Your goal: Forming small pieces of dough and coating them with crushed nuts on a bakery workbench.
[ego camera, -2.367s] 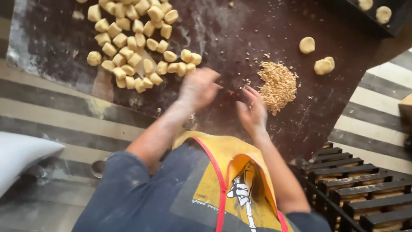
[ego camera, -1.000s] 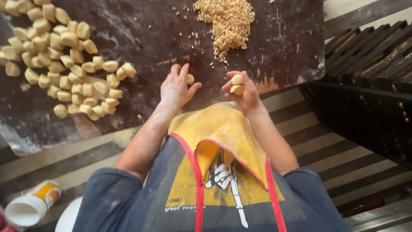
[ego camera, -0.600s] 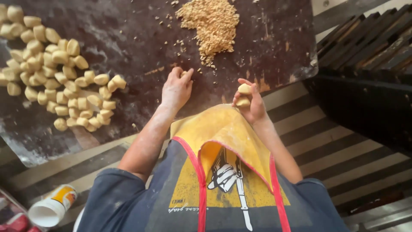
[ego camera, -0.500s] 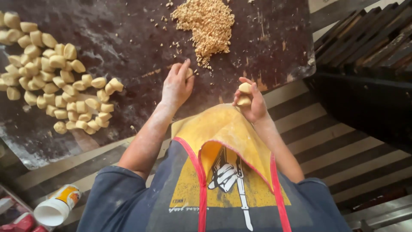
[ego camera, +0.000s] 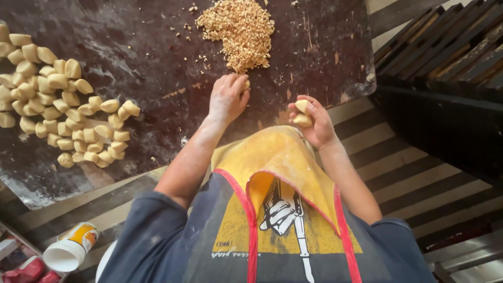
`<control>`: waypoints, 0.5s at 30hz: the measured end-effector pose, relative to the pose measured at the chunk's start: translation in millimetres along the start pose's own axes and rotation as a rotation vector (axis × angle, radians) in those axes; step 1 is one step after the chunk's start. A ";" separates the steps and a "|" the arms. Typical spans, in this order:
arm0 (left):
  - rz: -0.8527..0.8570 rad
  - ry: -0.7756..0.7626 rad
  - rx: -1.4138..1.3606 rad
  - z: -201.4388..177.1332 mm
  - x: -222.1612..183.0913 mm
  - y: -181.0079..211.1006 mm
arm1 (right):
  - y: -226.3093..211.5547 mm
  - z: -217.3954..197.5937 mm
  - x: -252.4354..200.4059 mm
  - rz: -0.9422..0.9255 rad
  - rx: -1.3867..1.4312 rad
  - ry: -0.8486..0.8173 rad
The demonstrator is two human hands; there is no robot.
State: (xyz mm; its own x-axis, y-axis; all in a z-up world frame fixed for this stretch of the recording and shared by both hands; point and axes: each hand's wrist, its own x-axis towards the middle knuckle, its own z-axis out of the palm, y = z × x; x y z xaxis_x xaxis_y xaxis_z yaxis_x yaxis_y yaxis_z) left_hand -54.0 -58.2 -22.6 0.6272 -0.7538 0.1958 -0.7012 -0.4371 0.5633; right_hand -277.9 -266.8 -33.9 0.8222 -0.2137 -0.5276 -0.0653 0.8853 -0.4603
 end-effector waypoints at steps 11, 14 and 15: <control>-0.311 0.082 0.077 -56.3 -32.0 -50.2 | 24.1 -2.7 -3.3 0.019 -0.032 0.015; -0.369 0.100 0.196 -32.4 -3.1 -62.9 | 24.5 15.9 -2.4 0.011 -0.019 0.017; -0.379 0.085 0.300 -22.9 7.3 -65.8 | 25.6 23.3 -5.6 0.000 -0.007 0.021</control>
State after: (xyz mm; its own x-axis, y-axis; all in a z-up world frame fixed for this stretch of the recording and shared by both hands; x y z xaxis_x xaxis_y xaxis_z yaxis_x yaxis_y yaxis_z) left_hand 4.5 -23.8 -39.8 0.8736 -0.4774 0.0937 -0.4775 -0.8042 0.3540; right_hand -270.9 -233.3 -26.1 0.8102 -0.2224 -0.5424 -0.0691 0.8825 -0.4652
